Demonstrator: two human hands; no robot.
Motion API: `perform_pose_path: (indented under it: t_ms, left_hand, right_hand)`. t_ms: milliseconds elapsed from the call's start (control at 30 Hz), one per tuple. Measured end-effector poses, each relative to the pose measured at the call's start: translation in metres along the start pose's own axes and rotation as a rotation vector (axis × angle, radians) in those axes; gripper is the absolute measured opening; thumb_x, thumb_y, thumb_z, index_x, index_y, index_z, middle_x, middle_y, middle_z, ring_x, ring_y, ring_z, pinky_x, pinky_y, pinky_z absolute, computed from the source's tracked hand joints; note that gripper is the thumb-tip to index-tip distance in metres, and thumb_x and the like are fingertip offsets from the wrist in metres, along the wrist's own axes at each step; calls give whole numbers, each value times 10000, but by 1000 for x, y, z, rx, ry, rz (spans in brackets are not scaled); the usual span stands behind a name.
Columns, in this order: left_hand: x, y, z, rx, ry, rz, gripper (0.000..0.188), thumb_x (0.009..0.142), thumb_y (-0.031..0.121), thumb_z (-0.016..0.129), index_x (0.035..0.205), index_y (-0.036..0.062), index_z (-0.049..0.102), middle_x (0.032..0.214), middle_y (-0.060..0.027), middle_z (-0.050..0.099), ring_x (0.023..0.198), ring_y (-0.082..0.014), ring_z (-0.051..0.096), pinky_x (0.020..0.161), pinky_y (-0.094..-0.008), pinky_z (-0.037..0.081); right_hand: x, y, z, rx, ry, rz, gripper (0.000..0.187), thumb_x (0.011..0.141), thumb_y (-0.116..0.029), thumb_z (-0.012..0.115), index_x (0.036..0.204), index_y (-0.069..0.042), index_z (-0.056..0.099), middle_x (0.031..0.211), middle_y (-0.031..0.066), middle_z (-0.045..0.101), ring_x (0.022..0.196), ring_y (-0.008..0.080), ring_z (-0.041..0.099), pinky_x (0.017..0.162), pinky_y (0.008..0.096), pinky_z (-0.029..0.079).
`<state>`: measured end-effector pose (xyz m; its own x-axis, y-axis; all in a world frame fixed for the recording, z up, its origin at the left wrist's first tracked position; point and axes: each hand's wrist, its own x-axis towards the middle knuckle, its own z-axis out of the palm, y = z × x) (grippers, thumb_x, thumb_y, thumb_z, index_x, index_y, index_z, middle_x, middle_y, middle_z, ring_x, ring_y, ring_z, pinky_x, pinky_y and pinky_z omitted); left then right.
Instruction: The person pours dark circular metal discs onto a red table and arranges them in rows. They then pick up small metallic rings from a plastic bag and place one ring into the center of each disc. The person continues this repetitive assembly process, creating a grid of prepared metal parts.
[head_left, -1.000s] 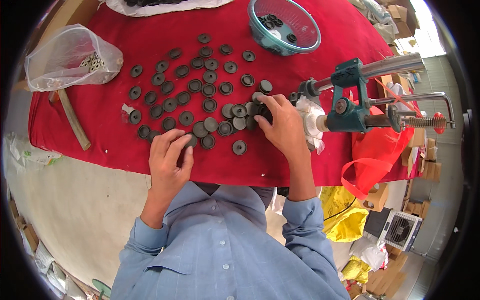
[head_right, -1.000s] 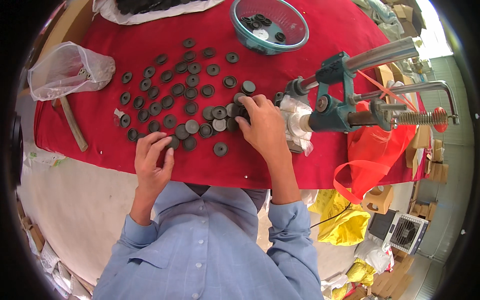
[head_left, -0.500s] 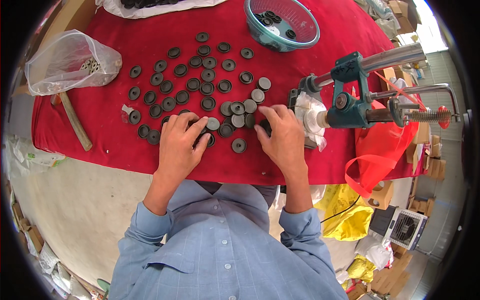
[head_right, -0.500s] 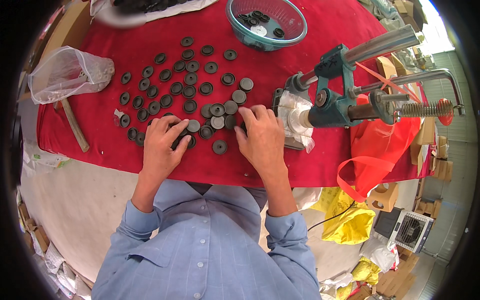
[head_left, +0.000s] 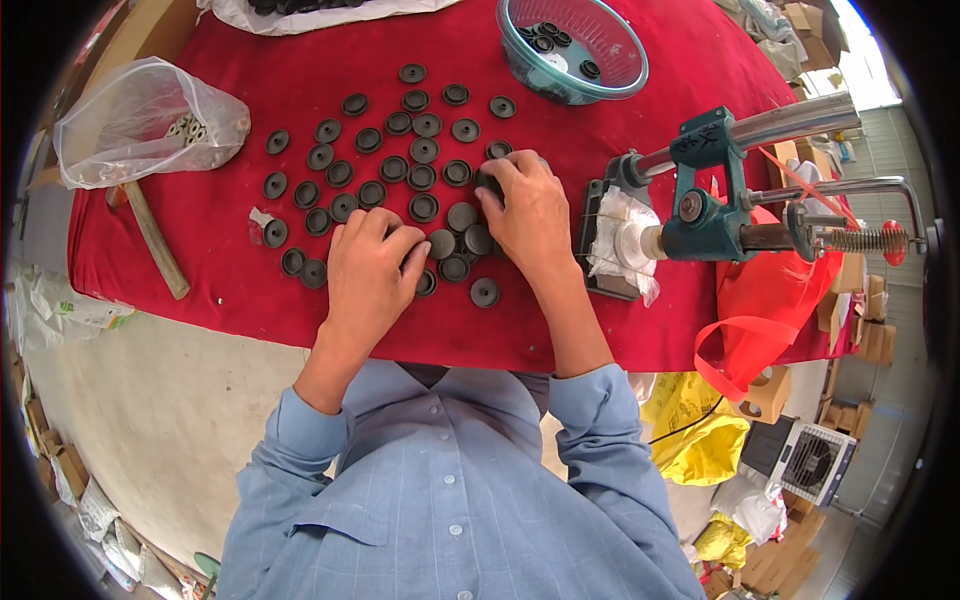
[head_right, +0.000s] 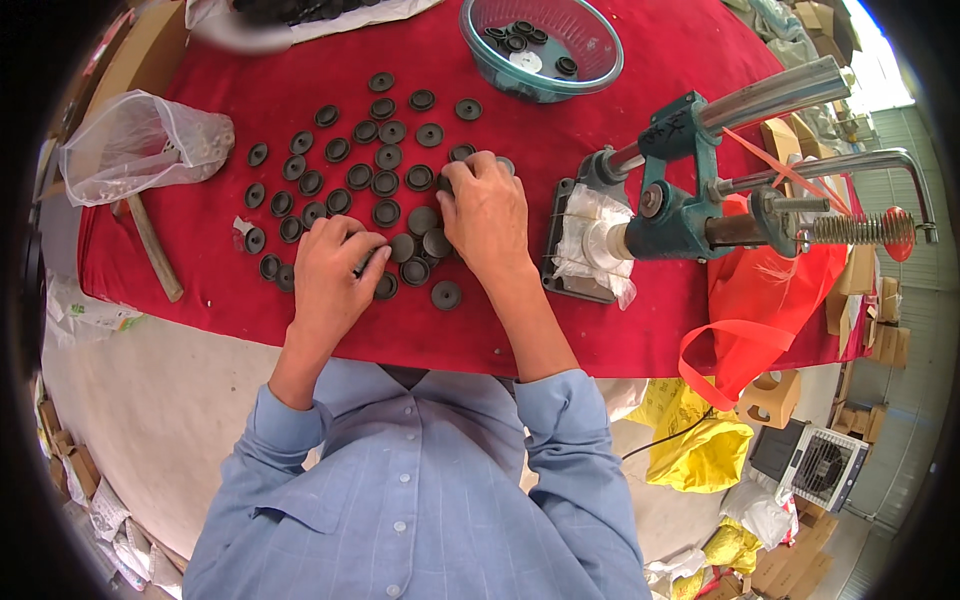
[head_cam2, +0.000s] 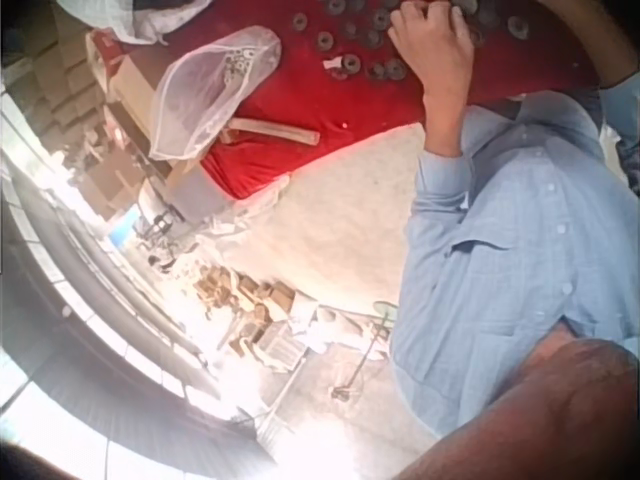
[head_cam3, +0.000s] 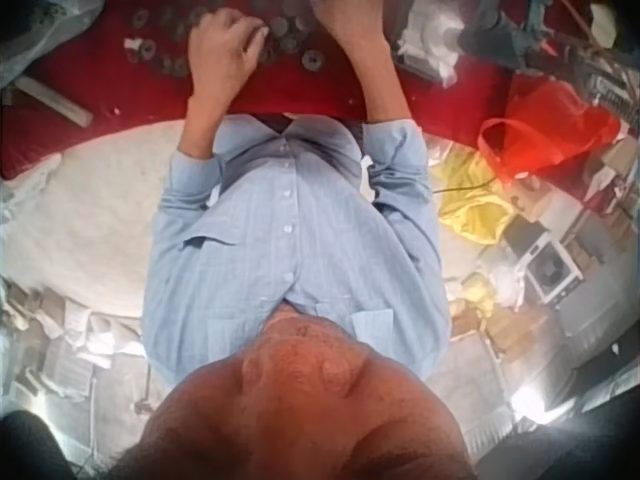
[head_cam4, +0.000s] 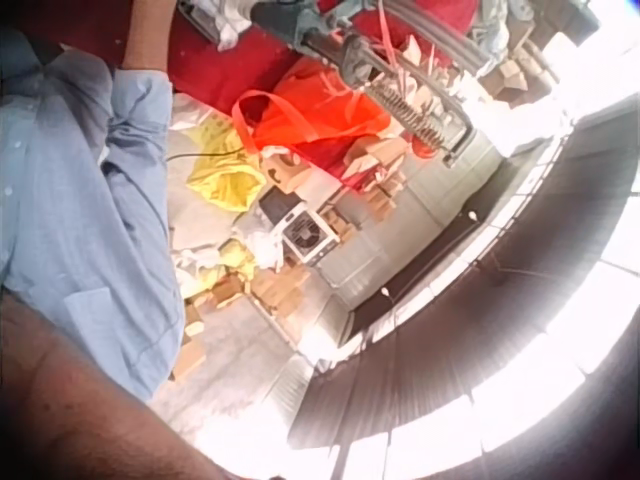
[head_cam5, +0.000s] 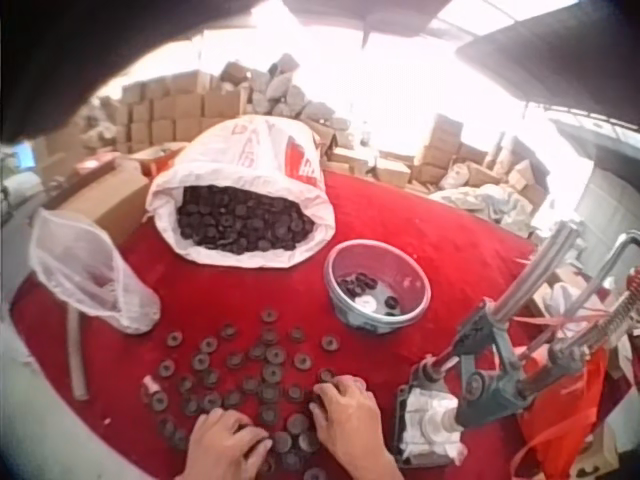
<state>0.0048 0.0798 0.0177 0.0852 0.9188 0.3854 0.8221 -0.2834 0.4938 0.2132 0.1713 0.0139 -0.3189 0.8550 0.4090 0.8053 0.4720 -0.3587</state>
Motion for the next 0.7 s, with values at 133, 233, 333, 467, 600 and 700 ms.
perform_pose_path:
  t_ms: [133, 233, 333, 467, 600, 700]
  left_hand:
    - [4, -6, 1, 39, 21, -46, 138, 853, 122, 845, 955, 66, 771, 985, -58, 667, 947, -265, 637, 811, -418, 493]
    - [0, -13, 0, 0, 24, -54, 172, 864, 112, 836, 1012, 52, 774, 1030, -73, 676, 976, -283, 649, 831, -428, 517]
    - [-7, -11, -15, -90, -38, -67, 257, 862, 95, 838, 1103, 35, 773, 1101, -93, 687, 1031, -298, 663, 885, -430, 538]
    - [-16, -8, -28, -107, -48, -42, 296, 846, 94, 853, 1116, 7, 768, 1118, -92, 690, 1011, -289, 661, 860, -431, 551]
    - [-16, -14, -28, -170, -38, -36, 290, 853, 93, 856, 1113, 0, 765, 1126, -107, 714, 986, -299, 689, 818, -415, 577]
    - [-14, -15, -25, -254, 3, -75, 252, 884, 70, 838, 1118, 9, 769, 1094, -119, 747, 907, -286, 720, 771, -391, 585]
  right_hand:
    - [-4, -22, -11, 96, -70, 32, 324, 827, -184, 864, 1120, -102, 753, 1045, 97, 670, 1038, 299, 672, 862, 457, 521]
    - [-13, -32, -16, 70, -201, -105, 335, 820, -186, 861, 1121, -93, 746, 1038, 91, 666, 1020, 304, 675, 888, 458, 512]
    - [-15, -33, -14, 88, -211, -73, 330, 826, -162, 841, 1132, -88, 744, 1033, 99, 667, 987, 309, 682, 876, 464, 519]
    - [-12, -34, -20, 324, -184, 102, 275, 860, -124, 792, 1125, -68, 742, 995, 139, 676, 875, 321, 699, 790, 466, 553]
    - [-4, -25, -17, 359, -104, 162, 177, 911, -86, 738, 1082, -43, 739, 875, 161, 689, 774, 355, 706, 720, 459, 574]
    - [1, -18, -10, 303, -93, 122, 139, 922, -61, 730, 1059, -35, 735, 861, 159, 697, 792, 363, 715, 726, 464, 576]
